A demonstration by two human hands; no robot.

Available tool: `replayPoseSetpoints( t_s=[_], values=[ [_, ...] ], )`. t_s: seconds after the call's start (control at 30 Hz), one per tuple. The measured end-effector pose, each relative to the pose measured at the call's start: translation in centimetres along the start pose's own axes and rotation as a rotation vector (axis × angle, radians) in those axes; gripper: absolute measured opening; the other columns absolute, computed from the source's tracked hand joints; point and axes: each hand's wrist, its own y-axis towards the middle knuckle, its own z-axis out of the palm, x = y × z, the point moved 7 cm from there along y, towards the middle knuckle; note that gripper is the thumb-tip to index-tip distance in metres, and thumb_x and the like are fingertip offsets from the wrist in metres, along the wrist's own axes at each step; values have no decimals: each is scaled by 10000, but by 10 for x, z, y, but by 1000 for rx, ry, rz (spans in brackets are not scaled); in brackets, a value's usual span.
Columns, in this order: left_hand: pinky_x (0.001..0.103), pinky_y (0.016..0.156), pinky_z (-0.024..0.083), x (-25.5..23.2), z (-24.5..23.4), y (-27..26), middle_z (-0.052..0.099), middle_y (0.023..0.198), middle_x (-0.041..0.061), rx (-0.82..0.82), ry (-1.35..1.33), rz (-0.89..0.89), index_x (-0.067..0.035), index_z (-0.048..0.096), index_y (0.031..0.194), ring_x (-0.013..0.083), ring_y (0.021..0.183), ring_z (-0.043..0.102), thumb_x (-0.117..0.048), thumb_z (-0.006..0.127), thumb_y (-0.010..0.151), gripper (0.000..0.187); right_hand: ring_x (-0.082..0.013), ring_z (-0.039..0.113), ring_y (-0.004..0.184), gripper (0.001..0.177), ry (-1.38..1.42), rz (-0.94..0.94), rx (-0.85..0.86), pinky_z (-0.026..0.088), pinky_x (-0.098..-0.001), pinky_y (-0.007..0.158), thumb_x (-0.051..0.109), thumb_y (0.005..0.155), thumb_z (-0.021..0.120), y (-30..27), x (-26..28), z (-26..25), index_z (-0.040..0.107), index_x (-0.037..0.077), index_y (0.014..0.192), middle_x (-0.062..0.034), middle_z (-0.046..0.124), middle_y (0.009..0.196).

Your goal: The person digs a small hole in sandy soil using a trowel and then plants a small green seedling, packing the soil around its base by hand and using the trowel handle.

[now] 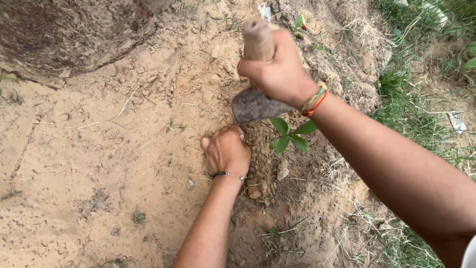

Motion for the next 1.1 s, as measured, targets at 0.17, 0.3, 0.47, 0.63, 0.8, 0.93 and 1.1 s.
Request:
replayPoseSetpoints(
  t_s=[0.17, 0.3, 0.47, 0.63, 0.8, 0.93, 1.1],
  values=[
    [367, 900, 382, 1, 0, -3, 747, 947, 56, -20, -8, 13, -128, 742, 949, 183, 942, 670, 36, 733, 773, 241, -162, 546, 617, 180, -83, -289, -63, 517, -294, 553, -50, 845, 670, 0, 9, 0, 517, 16, 780, -86, 560, 733],
    [376, 896, 386, 0, -4, -2, 749, 935, 54, -44, -15, 18, -135, 748, 933, 187, 944, 673, 83, 706, 760, 281, -95, 593, 494, 141, -121, 84, 8, 487, -239, 442, -2, 817, 655, -13, -9, 9, 581, 76, 725, -11, 611, 618],
    [390, 904, 385, -1, -5, -7, 749, 936, 59, -69, -35, 62, -122, 743, 932, 204, 940, 671, 72, 719, 744, 271, -117, 661, 567, 160, -21, -86, -24, 556, -259, 503, 0, 867, 667, 1, -7, -15, 597, 66, 739, -25, 647, 688],
    [386, 915, 388, -1, -3, -7, 749, 940, 54, -29, -29, 32, -118, 741, 943, 198, 932, 676, 81, 710, 762, 271, -135, 579, 575, 163, -251, -126, 12, 503, -250, 523, -20, 883, 677, -10, -13, 2, 568, 33, 773, -59, 601, 701],
    [392, 891, 393, 1, -1, -10, 746, 948, 68, -106, -53, 73, -113, 747, 942, 206, 937, 676, 96, 713, 734, 297, -112, 631, 534, 95, -36, 97, -9, 535, -250, 467, 1, 809, 666, -2, -12, -2, 600, 58, 771, -37, 644, 697],
    [384, 912, 397, 4, 5, -8, 749, 954, 53, -49, -39, 43, -116, 743, 972, 188, 924, 681, 73, 718, 781, 270, -136, 555, 630, 137, -81, -263, -39, 550, -269, 579, -70, 946, 576, -5, -4, -8, 563, 17, 842, -62, 561, 769],
    [386, 888, 396, 1, -5, -8, 747, 956, 67, -116, -29, 86, -112, 751, 964, 199, 945, 672, 93, 731, 717, 321, -100, 580, 478, 176, -135, 166, 17, 504, -241, 394, -27, 795, 624, -14, -10, 4, 523, 86, 705, -5, 570, 618]
  ],
)
